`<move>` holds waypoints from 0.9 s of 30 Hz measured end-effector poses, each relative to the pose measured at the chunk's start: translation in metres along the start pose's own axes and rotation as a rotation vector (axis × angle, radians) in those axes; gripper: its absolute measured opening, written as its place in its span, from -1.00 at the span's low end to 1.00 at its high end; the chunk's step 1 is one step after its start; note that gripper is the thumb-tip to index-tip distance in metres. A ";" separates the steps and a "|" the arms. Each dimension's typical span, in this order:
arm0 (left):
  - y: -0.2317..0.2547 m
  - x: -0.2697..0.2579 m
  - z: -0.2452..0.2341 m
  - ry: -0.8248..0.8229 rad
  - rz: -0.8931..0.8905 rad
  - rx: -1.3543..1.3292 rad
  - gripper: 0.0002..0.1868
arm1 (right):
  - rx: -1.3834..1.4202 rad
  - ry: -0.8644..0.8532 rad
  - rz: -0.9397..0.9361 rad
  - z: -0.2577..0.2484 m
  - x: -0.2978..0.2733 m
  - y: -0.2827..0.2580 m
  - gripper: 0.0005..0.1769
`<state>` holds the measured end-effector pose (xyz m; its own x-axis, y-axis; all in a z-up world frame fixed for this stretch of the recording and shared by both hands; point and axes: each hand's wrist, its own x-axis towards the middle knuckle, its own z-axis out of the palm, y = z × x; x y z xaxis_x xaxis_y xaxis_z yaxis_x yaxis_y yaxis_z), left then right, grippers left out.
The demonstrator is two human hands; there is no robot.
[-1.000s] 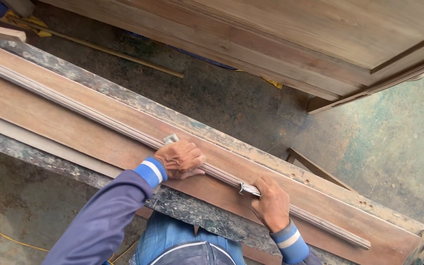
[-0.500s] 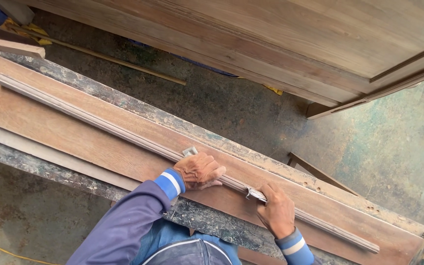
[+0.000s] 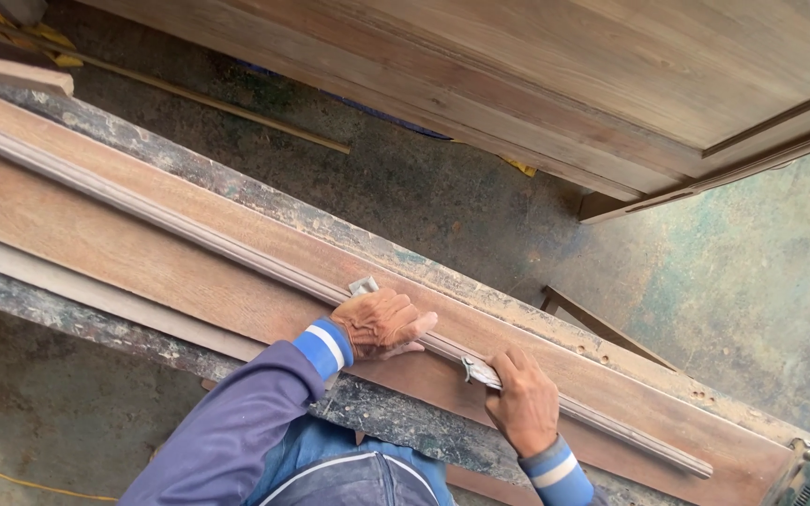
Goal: Manually sanding a piece of thin wooden moulding with a small piece of sandpaper.
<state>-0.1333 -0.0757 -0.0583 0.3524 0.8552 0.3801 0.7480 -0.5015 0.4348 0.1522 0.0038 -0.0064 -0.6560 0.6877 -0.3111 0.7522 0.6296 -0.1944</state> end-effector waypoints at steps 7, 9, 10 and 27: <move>-0.001 -0.001 0.003 -0.077 -0.005 0.021 -0.37 | 0.068 0.157 -0.181 -0.010 0.042 -0.074 -0.73; 0.000 -0.004 0.009 -0.127 -0.027 0.109 -0.47 | 0.113 0.199 -0.221 -0.037 0.049 -0.090 -0.65; 0.002 0.000 0.003 -0.128 -0.028 0.108 -0.47 | 0.113 0.198 -0.221 -0.027 0.037 -0.070 -0.65; 0.001 0.010 -0.009 -0.215 0.004 0.177 -0.80 | 0.066 0.159 -0.176 -0.028 0.032 -0.068 -0.68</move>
<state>-0.1341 -0.0687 -0.0468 0.4530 0.8708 0.1909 0.8263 -0.4905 0.2768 0.0783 -0.0074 0.0232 -0.7746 0.6213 -0.1181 0.6248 0.7229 -0.2950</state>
